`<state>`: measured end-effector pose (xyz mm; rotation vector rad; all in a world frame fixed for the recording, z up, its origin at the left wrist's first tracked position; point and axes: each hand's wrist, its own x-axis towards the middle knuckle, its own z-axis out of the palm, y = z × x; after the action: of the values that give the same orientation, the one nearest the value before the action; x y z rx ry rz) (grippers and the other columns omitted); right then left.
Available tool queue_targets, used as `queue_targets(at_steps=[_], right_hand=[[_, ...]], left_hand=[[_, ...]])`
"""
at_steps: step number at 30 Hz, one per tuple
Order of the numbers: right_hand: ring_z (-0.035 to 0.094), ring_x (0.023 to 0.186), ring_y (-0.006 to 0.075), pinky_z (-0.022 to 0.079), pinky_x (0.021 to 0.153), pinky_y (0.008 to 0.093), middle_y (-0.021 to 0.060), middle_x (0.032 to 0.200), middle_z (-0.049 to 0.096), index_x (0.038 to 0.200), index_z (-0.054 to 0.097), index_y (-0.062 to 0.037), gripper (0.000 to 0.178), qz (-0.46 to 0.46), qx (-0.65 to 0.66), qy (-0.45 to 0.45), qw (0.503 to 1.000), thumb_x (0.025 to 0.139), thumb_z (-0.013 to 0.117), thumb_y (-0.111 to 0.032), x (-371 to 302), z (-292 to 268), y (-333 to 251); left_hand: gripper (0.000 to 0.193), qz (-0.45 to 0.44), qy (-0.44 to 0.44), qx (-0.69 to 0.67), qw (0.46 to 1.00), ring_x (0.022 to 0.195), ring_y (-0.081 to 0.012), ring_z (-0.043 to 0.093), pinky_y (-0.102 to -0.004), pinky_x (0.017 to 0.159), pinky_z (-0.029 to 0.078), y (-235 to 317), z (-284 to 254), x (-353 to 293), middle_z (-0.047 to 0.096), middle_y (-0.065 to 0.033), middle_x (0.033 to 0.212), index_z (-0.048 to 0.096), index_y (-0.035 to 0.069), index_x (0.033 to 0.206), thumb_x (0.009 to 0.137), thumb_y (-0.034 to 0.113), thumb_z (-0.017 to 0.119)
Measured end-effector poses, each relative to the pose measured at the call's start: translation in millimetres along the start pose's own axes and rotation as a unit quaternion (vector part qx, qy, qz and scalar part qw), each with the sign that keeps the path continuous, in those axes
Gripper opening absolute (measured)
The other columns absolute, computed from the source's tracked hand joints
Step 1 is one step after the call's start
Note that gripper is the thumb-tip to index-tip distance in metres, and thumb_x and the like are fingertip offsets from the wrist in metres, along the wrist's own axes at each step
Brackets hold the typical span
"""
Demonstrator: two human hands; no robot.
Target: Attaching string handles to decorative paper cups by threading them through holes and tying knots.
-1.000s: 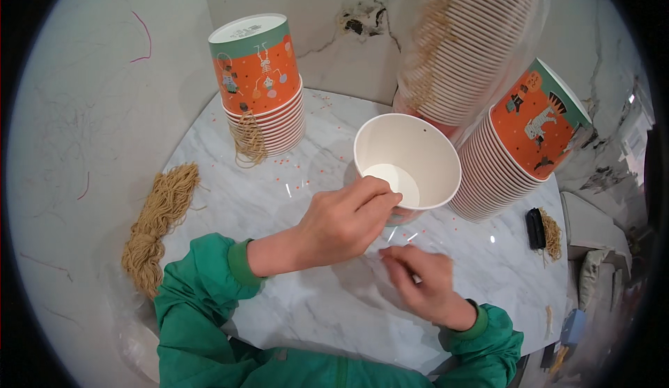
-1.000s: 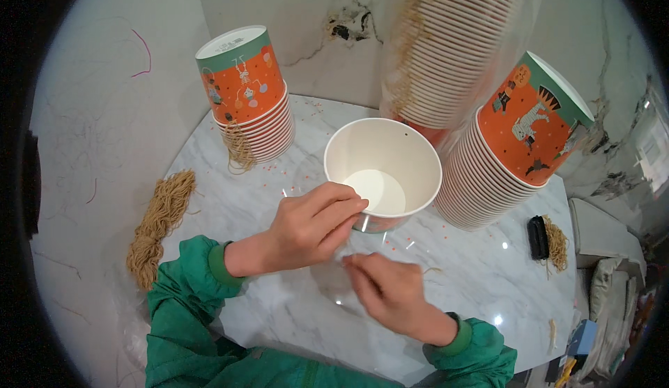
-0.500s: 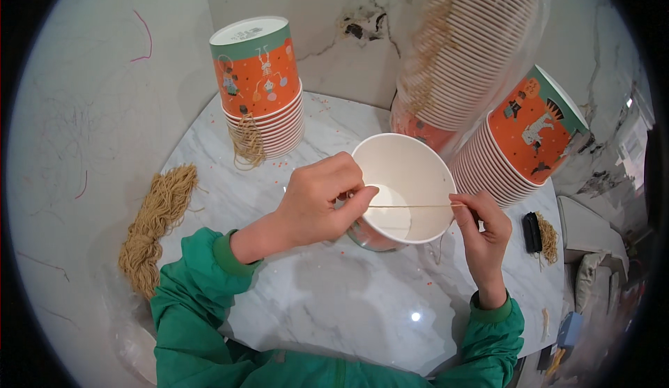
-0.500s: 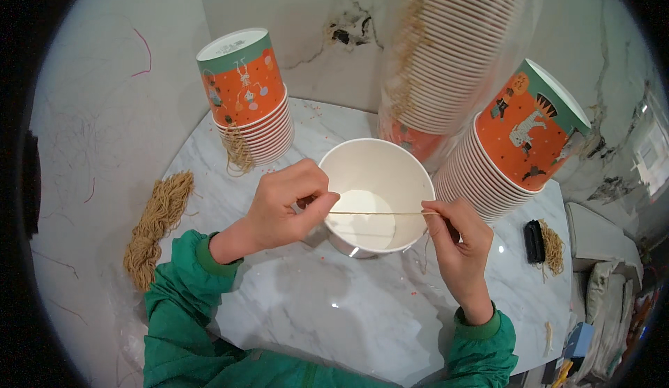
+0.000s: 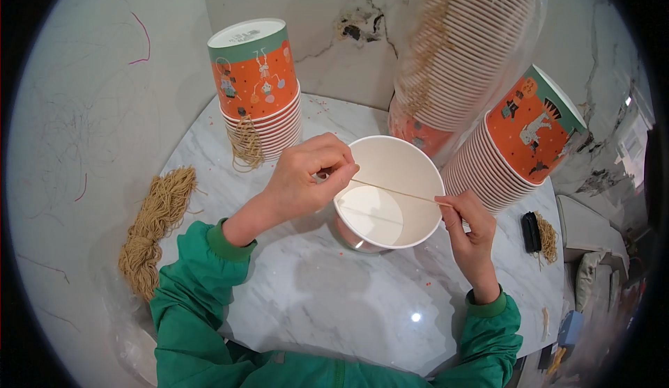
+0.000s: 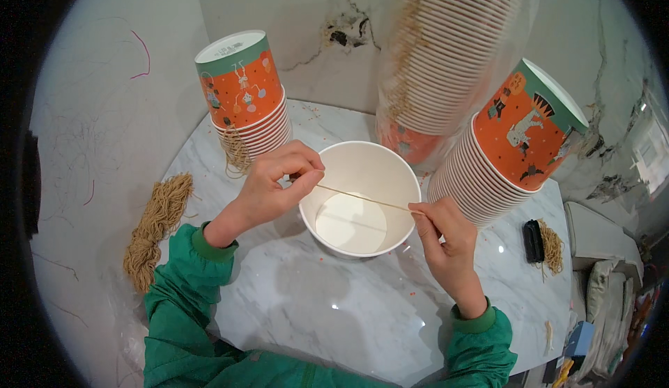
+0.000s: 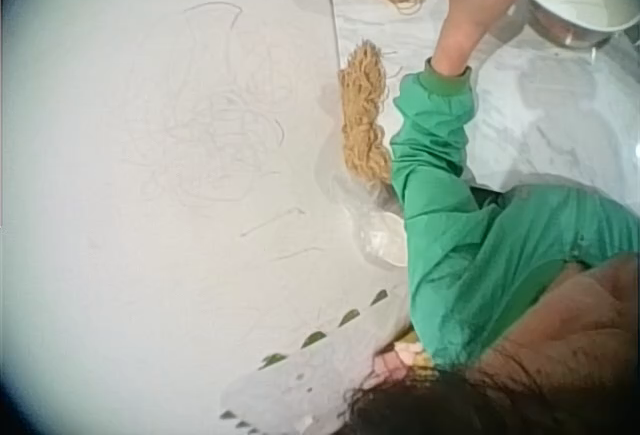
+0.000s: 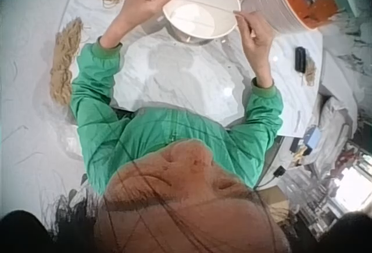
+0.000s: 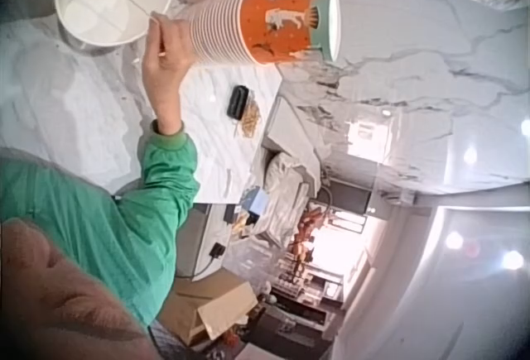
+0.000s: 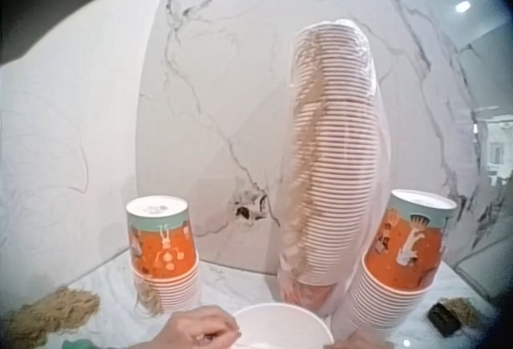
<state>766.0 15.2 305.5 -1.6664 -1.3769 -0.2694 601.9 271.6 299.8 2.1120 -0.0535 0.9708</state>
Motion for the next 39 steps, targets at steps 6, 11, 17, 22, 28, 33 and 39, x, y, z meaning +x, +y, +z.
queue_targets(at_steps=[6, 11, 17, 22, 28, 33, 39], right_hand=[[0.048, 0.052, 0.0147, 0.036, 0.048, 0.028, 0.0072, 0.071, 0.054, 0.101, 0.071, 0.0014, 0.012, -0.037, -0.06, 0.042, 0.997, 0.09, 0.068, 0.006, -6.0, 10.0, -4.9], [0.051, 0.053, 0.0158, 0.037, 0.048, 0.0288, 0.0078, 0.07, 0.054, 0.1, 0.071, 0.0018, 0.013, -0.026, -0.049, 0.05, 0.997, 0.089, 0.069, 0.007, -7.1, 16.6, -15.1], [0.053, 0.054, 0.0159, 0.039, 0.048, 0.0293, 0.008, 0.07, 0.056, 0.099, 0.071, 0.0024, 0.011, -0.026, -0.045, 0.053, 0.997, 0.089, 0.07, 0.006, -9.4, 14.6, -15.0], [0.053, 0.054, 0.0149, 0.04, 0.048, 0.028, 0.0079, 0.071, 0.059, 0.099, 0.072, 0.0027, 0.009, -0.015, -0.009, 0.049, 0.999, 0.09, 0.07, 0.003, -10.5, 16.7, -14.1], [0.056, 0.061, 0.0073, 0.043, 0.055, 0.0225, 0.0036, 0.072, 0.06, 0.12, 0.067, 0.0025, 0.024, 0.109, 0.115, 0.035, 0.987, 0.095, 0.065, 0.002, -16.2, 21.5, -8.2], [0.058, 0.064, 0.0067, 0.045, 0.061, 0.0208, 0.0016, 0.074, 0.063, 0.143, 0.047, 0.0005, 0.05, 0.145, 0.151, 0.002, 0.978, 0.096, 0.062, 0.003, -16.6, 18.5, -1.7], [0.062, 0.065, 0.0078, 0.048, 0.056, 0.0216, 0.0057, 0.077, 0.067, 0.137, 0.038, -0.0014, 0.045, 0.273, 0.303, 0.037, 0.912, 0.098, 0.06, 0.002, -21.4, 33.7, -13.4]], left_hand=[[0.016, 0.156, 0.096, 0.255, 0.949, 0.077, -0.0251, 0.064, -0.0323, 0.064, 0.052, 52.8, 2.6, 3.4, 0.068, -0.0134, 0.101, 0.068, 0.001, 0.086, 0.073, -0.001, 0.077], [0.032, 0.215, 0.028, 0.225, 0.95, 0.069, -0.0204, 0.068, -0.029, 0.05, 0.049, 87.4, 26.5, -31.7, 0.068, -0.0073, 0.099, 0.07, 0.005, 0.104, 0.075, 0.008, 0.081], [0.035, 0.196, -0.042, 0.284, 0.938, 0.065, -0.0153, 0.064, -0.0285, 0.051, 0.049, 72.5, 46.6, -43.7, 0.062, -0.004, 0.093, 0.069, 0.005, 0.108, 0.077, 0.016, 0.081], [0.032, 0.152, -0.043, 0.28, 0.947, 0.066, -0.0186, 0.065, -0.0307, 0.052, 0.051, 63.8, 40.2, -31.3, 0.062, -0.0044, 0.088, 0.07, 0.005, 0.101, 0.074, 0.015, 0.084], [0.033, 0.096, -0.037, 0.247, 0.964, 0.077, -0.023, 0.064, -0.035, 0.056, 0.052, 40.1, 25.1, -14.2, 0.056, -0.0065, 0.089, 0.059, 0.005, 0.083, 0.075, 0.024, 0.085], [0.031, 0.091, -0.05, 0.197, 0.975, 0.088, -0.0255, 0.065, -0.0371, 0.064, 0.054, 14.6, 10.5, -4.9, 0.06, -0.0069, 0.098, 0.063, 0.006, 0.089, 0.075, 0.024, 0.085], [0.032, 0.079, -0.07, 0.164, 0.981, 0.094, -0.0253, 0.065, -0.0341, 0.076, 0.055, 4.7, 3.3, -3.8, 0.06, -0.0123, 0.116, 0.065, 0.003, 0.101, 0.075, 0.012, 0.083]])
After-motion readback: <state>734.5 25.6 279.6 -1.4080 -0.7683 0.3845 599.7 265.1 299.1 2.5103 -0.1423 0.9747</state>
